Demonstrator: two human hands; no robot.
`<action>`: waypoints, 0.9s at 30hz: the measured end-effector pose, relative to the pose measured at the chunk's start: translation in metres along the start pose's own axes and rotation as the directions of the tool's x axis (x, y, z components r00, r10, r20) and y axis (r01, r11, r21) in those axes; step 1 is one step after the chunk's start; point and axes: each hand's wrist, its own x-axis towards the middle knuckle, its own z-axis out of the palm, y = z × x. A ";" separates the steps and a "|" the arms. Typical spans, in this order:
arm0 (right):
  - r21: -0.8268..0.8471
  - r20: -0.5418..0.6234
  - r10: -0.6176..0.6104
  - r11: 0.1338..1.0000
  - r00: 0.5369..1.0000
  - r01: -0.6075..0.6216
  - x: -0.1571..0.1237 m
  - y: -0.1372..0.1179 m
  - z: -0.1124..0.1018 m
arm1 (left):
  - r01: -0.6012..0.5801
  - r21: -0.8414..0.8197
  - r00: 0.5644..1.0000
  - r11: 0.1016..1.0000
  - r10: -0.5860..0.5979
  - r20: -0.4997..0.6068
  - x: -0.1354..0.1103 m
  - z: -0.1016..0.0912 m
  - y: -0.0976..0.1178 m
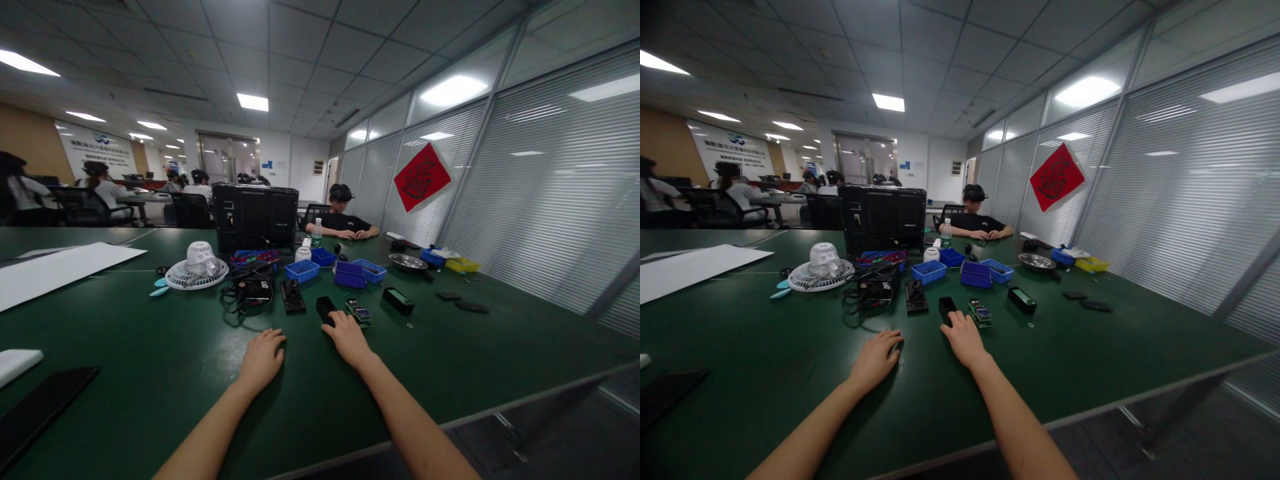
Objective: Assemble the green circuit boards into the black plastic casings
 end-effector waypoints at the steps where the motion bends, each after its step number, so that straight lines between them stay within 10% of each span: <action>1: 0.026 -0.019 0.007 1.000 1.000 -0.007 0.000 0.000 0.001 | -0.001 0.000 1.000 1.000 0.001 -0.003 0.000 0.000 0.000; 4: 0.171 -0.182 0.162 0.976 0.970 -0.131 0.001 0.010 0.005 | -0.002 -0.004 1.000 1.000 0.002 -0.004 0.000 0.000 -0.001; 7: 0.404 -0.292 0.556 0.809 0.778 -0.427 -0.001 0.039 0.012 | 0.000 -0.009 1.000 1.000 0.000 0.001 0.000 0.000 -0.001; 10: 0.539 -0.074 0.837 0.491 0.543 -0.684 -0.006 0.079 0.020 | 0.000 -0.009 1.000 1.000 0.000 -0.006 0.000 0.000 0.000; 12: 0.524 0.026 0.867 0.411 0.497 -0.746 -0.009 0.098 0.025 | -0.002 -0.011 1.000 1.000 0.002 -0.011 0.000 -0.001 0.000; 27: 0.203 0.156 0.688 0.680 0.709 -0.705 0.001 0.063 0.036 | 0.028 -0.017 0.999 0.999 -0.029 -0.026 0.008 0.004 0.006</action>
